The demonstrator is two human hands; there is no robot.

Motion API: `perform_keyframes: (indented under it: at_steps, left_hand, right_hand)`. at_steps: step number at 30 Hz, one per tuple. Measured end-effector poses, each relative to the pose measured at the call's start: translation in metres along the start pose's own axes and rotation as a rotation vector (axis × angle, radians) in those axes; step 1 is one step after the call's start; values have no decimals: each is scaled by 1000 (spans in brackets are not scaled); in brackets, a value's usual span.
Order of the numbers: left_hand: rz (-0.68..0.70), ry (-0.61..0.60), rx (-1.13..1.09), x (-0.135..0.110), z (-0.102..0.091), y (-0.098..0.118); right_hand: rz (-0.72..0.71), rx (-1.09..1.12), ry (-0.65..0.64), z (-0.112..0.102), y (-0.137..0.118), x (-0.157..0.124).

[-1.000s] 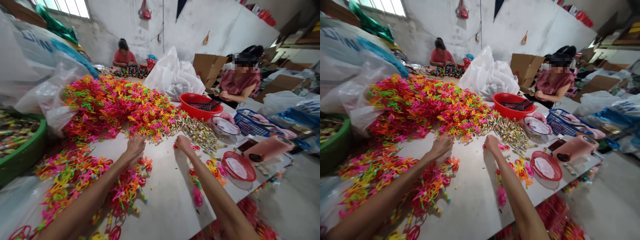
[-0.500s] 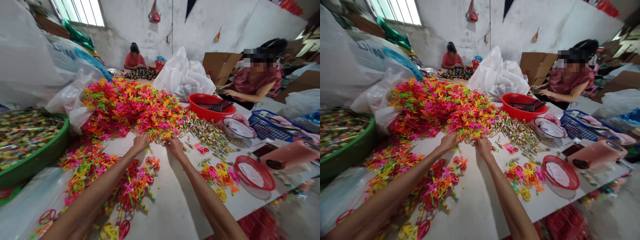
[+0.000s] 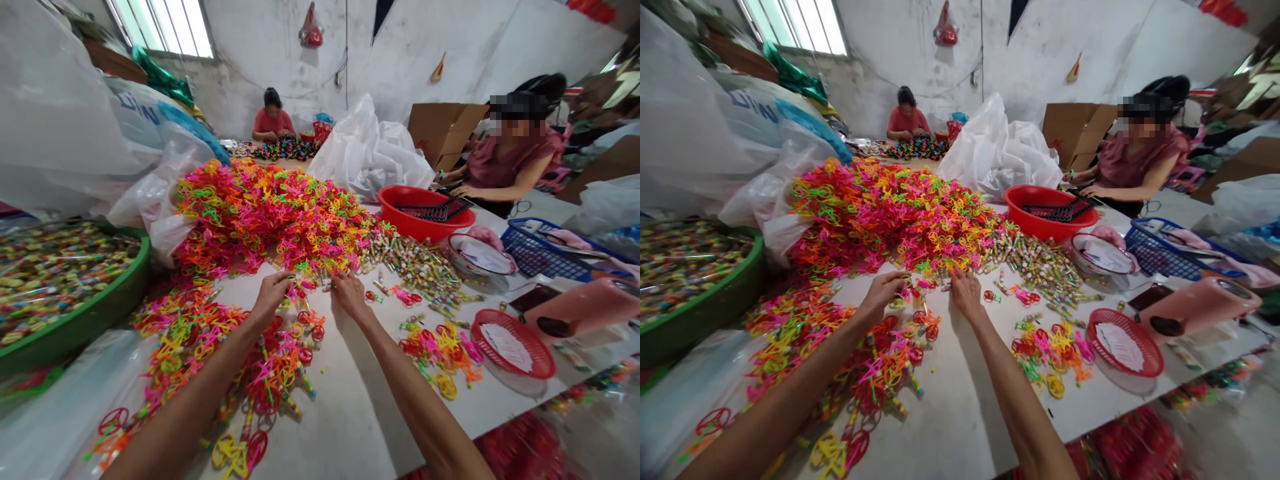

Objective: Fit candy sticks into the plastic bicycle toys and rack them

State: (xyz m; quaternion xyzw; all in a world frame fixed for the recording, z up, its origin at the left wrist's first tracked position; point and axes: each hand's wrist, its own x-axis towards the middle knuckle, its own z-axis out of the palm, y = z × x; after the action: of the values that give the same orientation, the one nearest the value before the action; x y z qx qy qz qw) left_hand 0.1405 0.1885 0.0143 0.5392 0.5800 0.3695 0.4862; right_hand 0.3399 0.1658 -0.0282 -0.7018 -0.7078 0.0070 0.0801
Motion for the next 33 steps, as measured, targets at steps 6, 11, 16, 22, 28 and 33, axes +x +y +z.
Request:
perform_keyframes:
  at_steps: [6,11,16,22,28,33]
  left_hand:
    - [-213,71,-548,-27,-17,-2]
    - [-324,51,-793,-40,-20,6]
    - [-434,13,-988,-55,-11,16]
    - [-500,-60,-1017,-77,5,7]
    - [-488,-35,-1010,-101,2,0]
    - [-493,-28,-964,-115,-13,2]
  right_hand:
    - [23,-114,7,5,-5,-10]
    - [17,-27,75,3,-12,-52]
    - [46,415,306,-12,-36,-95]
    - [217,1566,4,-36,-47,-123]
    - [312,1885,-194,-43,-28,-139]
    - [404,1138,37,-62,52,-139]
